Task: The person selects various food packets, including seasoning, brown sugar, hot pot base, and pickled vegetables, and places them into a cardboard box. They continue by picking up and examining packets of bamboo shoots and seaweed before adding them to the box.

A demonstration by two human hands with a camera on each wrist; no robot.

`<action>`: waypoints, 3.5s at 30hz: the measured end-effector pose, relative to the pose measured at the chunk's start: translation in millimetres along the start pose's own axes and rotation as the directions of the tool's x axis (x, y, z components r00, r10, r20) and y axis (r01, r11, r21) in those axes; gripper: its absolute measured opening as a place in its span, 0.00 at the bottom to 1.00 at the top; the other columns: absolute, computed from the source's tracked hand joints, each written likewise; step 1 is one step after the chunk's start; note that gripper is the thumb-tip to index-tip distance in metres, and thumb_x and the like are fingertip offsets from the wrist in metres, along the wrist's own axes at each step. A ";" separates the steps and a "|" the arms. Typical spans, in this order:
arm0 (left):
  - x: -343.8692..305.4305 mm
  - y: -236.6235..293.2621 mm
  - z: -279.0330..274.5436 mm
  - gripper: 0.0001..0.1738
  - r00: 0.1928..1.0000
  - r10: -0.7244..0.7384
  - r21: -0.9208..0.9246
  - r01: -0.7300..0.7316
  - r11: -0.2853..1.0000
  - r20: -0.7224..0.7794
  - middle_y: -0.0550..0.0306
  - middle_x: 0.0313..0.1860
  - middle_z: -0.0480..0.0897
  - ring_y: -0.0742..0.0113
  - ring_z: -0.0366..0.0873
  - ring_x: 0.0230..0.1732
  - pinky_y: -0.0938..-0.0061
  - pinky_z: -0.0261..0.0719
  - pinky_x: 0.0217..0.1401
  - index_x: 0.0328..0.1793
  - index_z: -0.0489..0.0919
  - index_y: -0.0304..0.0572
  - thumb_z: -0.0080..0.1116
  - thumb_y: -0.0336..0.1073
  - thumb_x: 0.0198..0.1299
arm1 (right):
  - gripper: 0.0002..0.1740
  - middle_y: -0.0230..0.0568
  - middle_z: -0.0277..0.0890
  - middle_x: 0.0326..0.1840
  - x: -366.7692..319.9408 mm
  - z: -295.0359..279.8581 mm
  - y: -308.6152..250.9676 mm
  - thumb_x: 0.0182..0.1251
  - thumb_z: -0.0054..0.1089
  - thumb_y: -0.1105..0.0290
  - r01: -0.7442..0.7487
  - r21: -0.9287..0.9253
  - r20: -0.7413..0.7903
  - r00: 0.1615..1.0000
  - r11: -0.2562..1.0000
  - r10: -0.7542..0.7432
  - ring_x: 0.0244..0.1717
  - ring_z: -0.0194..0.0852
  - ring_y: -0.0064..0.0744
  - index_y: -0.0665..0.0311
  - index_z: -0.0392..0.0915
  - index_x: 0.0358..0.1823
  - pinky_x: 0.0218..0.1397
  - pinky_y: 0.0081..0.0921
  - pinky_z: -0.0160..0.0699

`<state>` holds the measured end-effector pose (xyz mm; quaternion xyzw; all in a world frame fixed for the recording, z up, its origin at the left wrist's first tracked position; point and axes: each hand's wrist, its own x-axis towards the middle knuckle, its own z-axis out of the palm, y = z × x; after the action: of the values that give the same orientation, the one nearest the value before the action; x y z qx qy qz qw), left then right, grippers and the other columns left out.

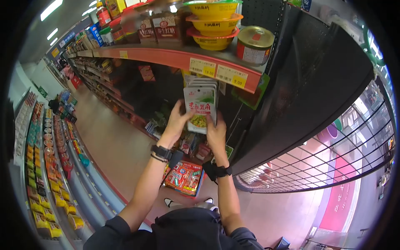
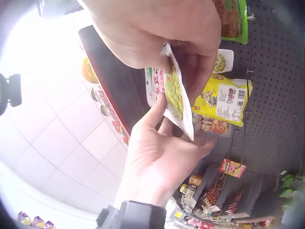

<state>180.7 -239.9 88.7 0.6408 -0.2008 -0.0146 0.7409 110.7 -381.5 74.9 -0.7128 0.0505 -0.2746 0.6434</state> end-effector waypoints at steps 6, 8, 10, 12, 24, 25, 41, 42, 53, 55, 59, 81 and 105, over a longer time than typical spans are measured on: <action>2.3 8.9 -2.5 0.18 0.995 0.037 -0.094 -0.029 0.995 0.091 0.50 0.52 0.79 0.69 0.75 0.56 0.75 0.71 0.59 0.55 0.71 0.31 0.63 0.29 0.63 | 0.19 0.58 0.82 0.45 7.3 -2.2 8.7 0.71 0.55 0.65 0.049 0.002 -0.001 0.999 0.999 -0.049 0.46 0.81 0.47 0.74 0.74 0.54 0.53 0.35 0.75; -1.3 11.7 -3.9 0.13 0.996 0.035 -0.048 -0.031 0.998 0.082 0.54 0.47 0.80 0.73 0.75 0.52 0.77 0.71 0.57 0.49 0.72 0.33 0.62 0.28 0.63 | 0.20 0.58 0.82 0.45 5.8 -2.8 3.7 0.70 0.56 0.65 0.016 0.010 0.002 1.000 1.000 -0.016 0.47 0.81 0.46 0.75 0.75 0.54 0.54 0.35 0.75; -6.2 8.1 -4.7 0.11 0.997 0.048 -0.041 -0.045 0.998 0.066 0.56 0.45 0.80 0.74 0.75 0.50 0.77 0.71 0.56 0.47 0.73 0.34 0.62 0.27 0.63 | 0.20 0.58 0.82 0.45 -1.9 -0.3 10.9 0.71 0.56 0.64 0.008 0.003 -0.016 1.000 1.000 -0.008 0.48 0.81 0.43 0.75 0.75 0.54 0.54 0.34 0.75; -11.4 12.9 -6.8 0.09 0.998 0.055 -0.026 -0.054 0.998 0.036 0.59 0.43 0.80 0.77 0.74 0.48 0.79 0.71 0.53 0.45 0.73 0.35 0.62 0.27 0.64 | 0.21 0.54 0.82 0.46 -9.9 2.9 3.0 0.72 0.56 0.64 -0.040 0.062 -0.007 0.999 0.997 0.041 0.48 0.79 0.34 0.76 0.75 0.55 0.55 0.31 0.74; 20.2 -1.7 -7.2 0.38 0.994 0.079 -0.139 -0.067 0.988 0.078 0.39 0.66 0.72 0.59 0.71 0.68 0.68 0.71 0.68 0.75 0.54 0.30 0.58 0.21 0.61 | 0.29 0.53 0.78 0.57 15.7 1.1 2.8 0.70 0.61 0.61 -0.124 0.138 0.054 0.992 0.983 0.118 0.57 0.75 0.35 0.76 0.69 0.63 0.62 0.30 0.71; 26.1 1.5 -10.7 0.40 0.981 0.079 -0.087 -0.064 0.994 0.177 0.40 0.68 0.71 0.59 0.68 0.71 0.67 0.68 0.70 0.77 0.53 0.30 0.56 0.19 0.58 | 0.30 0.54 0.76 0.59 20.8 -0.8 4.0 0.69 0.62 0.60 -0.135 0.149 0.078 0.989 0.980 0.125 0.58 0.74 0.36 0.76 0.68 0.64 0.62 0.30 0.70; -21.8 18.4 -1.4 0.30 0.988 0.029 -0.223 0.006 0.975 0.153 0.48 0.64 0.74 0.65 0.69 0.68 0.69 0.64 0.72 0.70 0.60 0.35 0.61 0.30 0.66 | 0.29 0.55 0.76 0.59 -12.4 -8.2 -5.7 0.74 0.56 0.56 0.022 0.008 0.035 0.999 1.000 -0.022 0.58 0.75 0.40 0.72 0.66 0.65 0.63 0.34 0.71; -25.1 19.1 -0.7 0.29 0.986 0.074 -0.244 -0.035 0.969 0.152 0.47 0.62 0.76 0.66 0.71 0.66 0.70 0.65 0.71 0.69 0.60 0.35 0.61 0.30 0.66 | 0.29 0.55 0.76 0.59 -12.4 -8.6 -6.5 0.74 0.56 0.56 0.017 0.004 0.039 0.999 1.000 -0.017 0.58 0.75 0.40 0.72 0.66 0.65 0.63 0.34 0.71; -108.3 16.1 -33.4 0.44 0.967 -0.140 -0.298 0.200 0.933 0.212 0.48 0.66 0.73 0.65 0.70 0.68 0.68 0.66 0.73 0.76 0.56 0.34 0.67 0.36 0.57 | 0.25 0.45 0.74 0.60 -84.1 -3.5 4.1 0.76 0.55 0.61 -0.243 0.259 0.332 0.931 0.935 0.150 0.60 0.70 0.29 0.71 0.65 0.65 0.64 0.29 0.68; -151.6 -7.3 -46.3 0.42 0.944 -0.240 -0.447 0.320 0.835 0.228 0.46 0.69 0.71 0.60 0.71 0.69 0.63 0.69 0.72 0.76 0.58 0.34 0.65 0.41 0.62 | 0.25 0.46 0.77 0.56 -104.8 -4.9 1.1 0.76 0.55 0.60 -0.293 0.135 0.461 0.864 0.947 0.202 0.58 0.71 0.28 0.71 0.68 0.64 0.63 0.28 0.69; -228.2 -56.1 -72.2 0.35 0.924 -0.375 -0.617 0.336 0.711 0.070 0.48 0.69 0.71 0.59 0.73 0.67 0.61 0.73 0.68 0.76 0.59 0.36 0.50 0.51 0.73 | 0.23 0.46 0.81 0.50 -135.1 0.9 24.3 0.76 0.54 0.59 -0.319 -0.115 0.669 0.675 0.941 0.311 0.51 0.76 0.28 0.72 0.72 0.59 0.57 0.28 0.74; -285.2 -38.6 -247.1 0.23 0.808 -0.451 -0.515 0.221 0.828 -0.378 0.48 0.57 0.81 0.65 0.82 0.54 0.70 0.80 0.59 0.65 0.71 0.29 0.58 0.29 0.65 | 0.16 0.32 0.78 0.26 -171.7 44.6 135.1 0.75 0.54 0.65 -0.288 -0.576 0.067 0.916 0.765 0.396 0.27 0.70 0.17 0.74 0.80 0.40 0.29 0.22 0.68; -275.7 -32.5 -229.3 0.25 0.829 -0.545 -0.408 0.457 0.790 -0.126 0.50 0.57 0.81 0.67 0.80 0.55 0.71 0.78 0.59 0.66 0.71 0.31 0.62 0.30 0.64 | 0.24 0.36 0.80 0.51 -190.6 146.6 29.6 0.67 0.67 0.67 -0.438 -0.280 0.701 0.514 0.854 0.494 0.49 0.76 0.20 0.69 0.73 0.61 0.53 0.22 0.78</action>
<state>7.5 47.6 -41.7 0.5210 0.0734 -0.1720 0.8328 25.0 -174.9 -18.4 -0.7414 -0.0219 0.2301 0.6300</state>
